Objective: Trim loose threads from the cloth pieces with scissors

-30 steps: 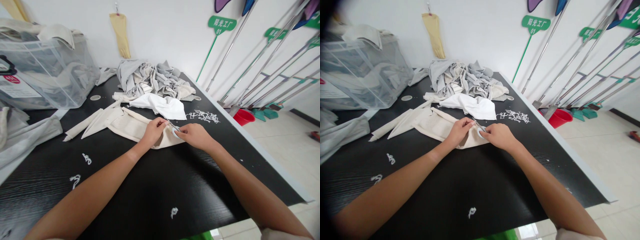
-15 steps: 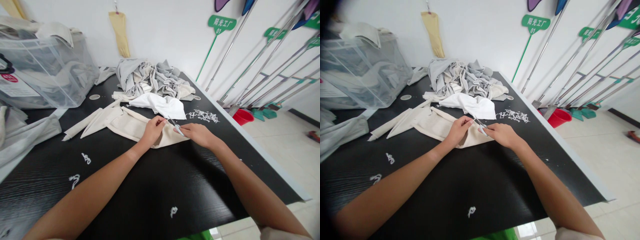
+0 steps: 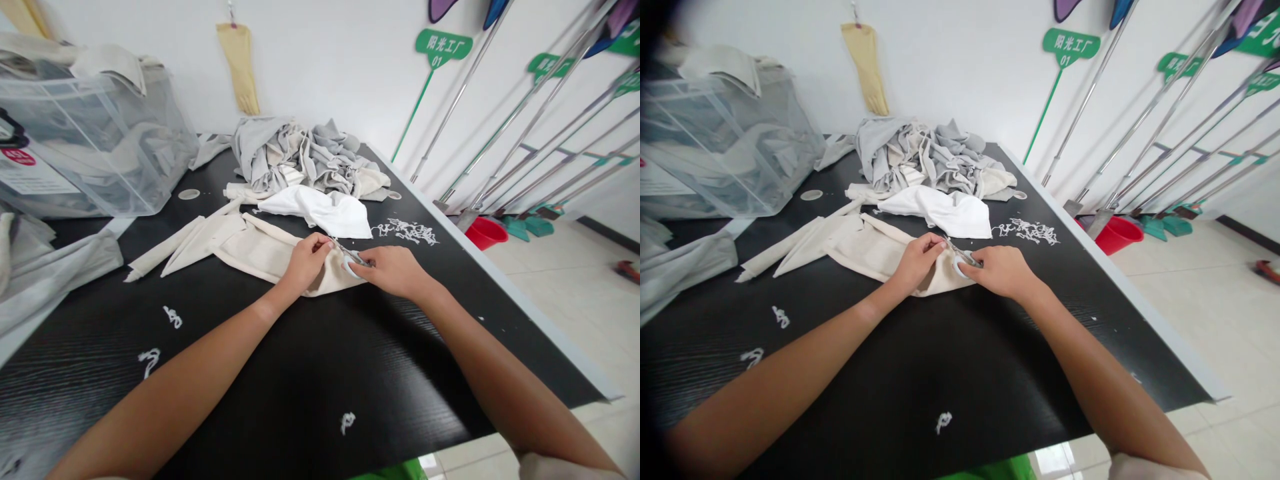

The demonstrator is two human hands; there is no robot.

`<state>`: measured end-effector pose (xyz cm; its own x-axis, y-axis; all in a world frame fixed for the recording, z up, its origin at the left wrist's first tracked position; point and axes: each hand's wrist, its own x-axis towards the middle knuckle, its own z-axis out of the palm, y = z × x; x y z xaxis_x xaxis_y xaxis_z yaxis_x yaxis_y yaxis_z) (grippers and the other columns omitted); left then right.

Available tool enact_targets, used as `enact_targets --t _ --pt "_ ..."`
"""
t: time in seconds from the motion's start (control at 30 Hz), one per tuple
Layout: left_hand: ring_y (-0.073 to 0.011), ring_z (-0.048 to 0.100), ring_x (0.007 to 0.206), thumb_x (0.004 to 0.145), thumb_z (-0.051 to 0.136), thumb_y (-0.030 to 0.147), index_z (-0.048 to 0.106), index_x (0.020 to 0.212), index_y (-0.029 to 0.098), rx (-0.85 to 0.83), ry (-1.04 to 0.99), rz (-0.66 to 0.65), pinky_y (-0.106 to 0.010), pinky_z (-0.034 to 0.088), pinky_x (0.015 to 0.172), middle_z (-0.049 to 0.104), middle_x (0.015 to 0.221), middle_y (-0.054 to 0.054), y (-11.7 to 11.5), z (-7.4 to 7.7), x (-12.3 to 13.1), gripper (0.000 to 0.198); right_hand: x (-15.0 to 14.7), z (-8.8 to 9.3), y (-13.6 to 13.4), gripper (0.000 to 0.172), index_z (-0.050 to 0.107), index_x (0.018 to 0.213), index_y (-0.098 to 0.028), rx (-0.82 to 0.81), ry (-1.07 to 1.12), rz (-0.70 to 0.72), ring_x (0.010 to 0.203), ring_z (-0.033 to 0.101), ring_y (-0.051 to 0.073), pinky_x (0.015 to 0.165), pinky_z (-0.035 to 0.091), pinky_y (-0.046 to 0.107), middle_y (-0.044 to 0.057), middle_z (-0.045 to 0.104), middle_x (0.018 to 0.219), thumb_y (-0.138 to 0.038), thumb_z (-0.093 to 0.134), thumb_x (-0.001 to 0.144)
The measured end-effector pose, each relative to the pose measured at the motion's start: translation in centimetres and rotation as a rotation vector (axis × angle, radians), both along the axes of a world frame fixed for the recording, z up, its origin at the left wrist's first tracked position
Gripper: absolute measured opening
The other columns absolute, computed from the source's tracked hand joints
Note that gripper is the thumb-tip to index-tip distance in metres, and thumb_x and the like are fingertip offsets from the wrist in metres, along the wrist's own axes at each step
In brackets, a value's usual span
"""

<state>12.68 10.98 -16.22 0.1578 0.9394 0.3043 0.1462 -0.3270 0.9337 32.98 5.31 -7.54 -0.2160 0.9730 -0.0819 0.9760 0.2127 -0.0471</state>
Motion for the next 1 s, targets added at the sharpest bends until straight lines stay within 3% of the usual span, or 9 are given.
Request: enact_targets --t 0.37,0.7,1.0 --pt "-0.0197 0.068 0.082 0.094 0.064 0.034 0.072 0.088 0.02 -0.001 0.019 -0.003 -0.031 0.051 0.078 0.076 0.087 -0.003 0.2 -0.33 -0.1 0.017 0.24 -0.42 0.22 0.057 0.067 0.072 -0.022 0.074 -0.024 0.054 0.073 0.063 0.021 0.061 0.022 0.032 0.006 0.071 0.073 -0.067 0.045 0.1" --pt "-0.0177 0.065 0.078 0.093 0.064 0.032 0.069 0.084 0.02 0.017 0.031 -0.038 -0.029 0.049 0.075 0.072 0.081 -0.001 -0.27 0.03 0.34 0.015 -0.42 -0.08 -0.18 0.065 0.069 0.074 -0.023 0.007 -0.037 -0.006 0.077 0.067 0.023 0.062 0.023 0.032 0.008 0.075 0.08 -0.073 0.038 0.101" --pt "-0.0196 0.069 0.084 0.093 0.067 0.039 0.074 0.091 0.02 -0.051 -0.034 -0.037 -0.03 0.051 0.079 0.077 0.089 -0.003 0.05 -0.32 0.18 0.02 0.3 0.2 0.04 0.058 0.066 0.068 -0.022 0.024 0.016 0.007 0.072 0.064 0.022 0.062 0.024 0.032 0.006 0.071 0.073 -0.066 0.046 0.1"
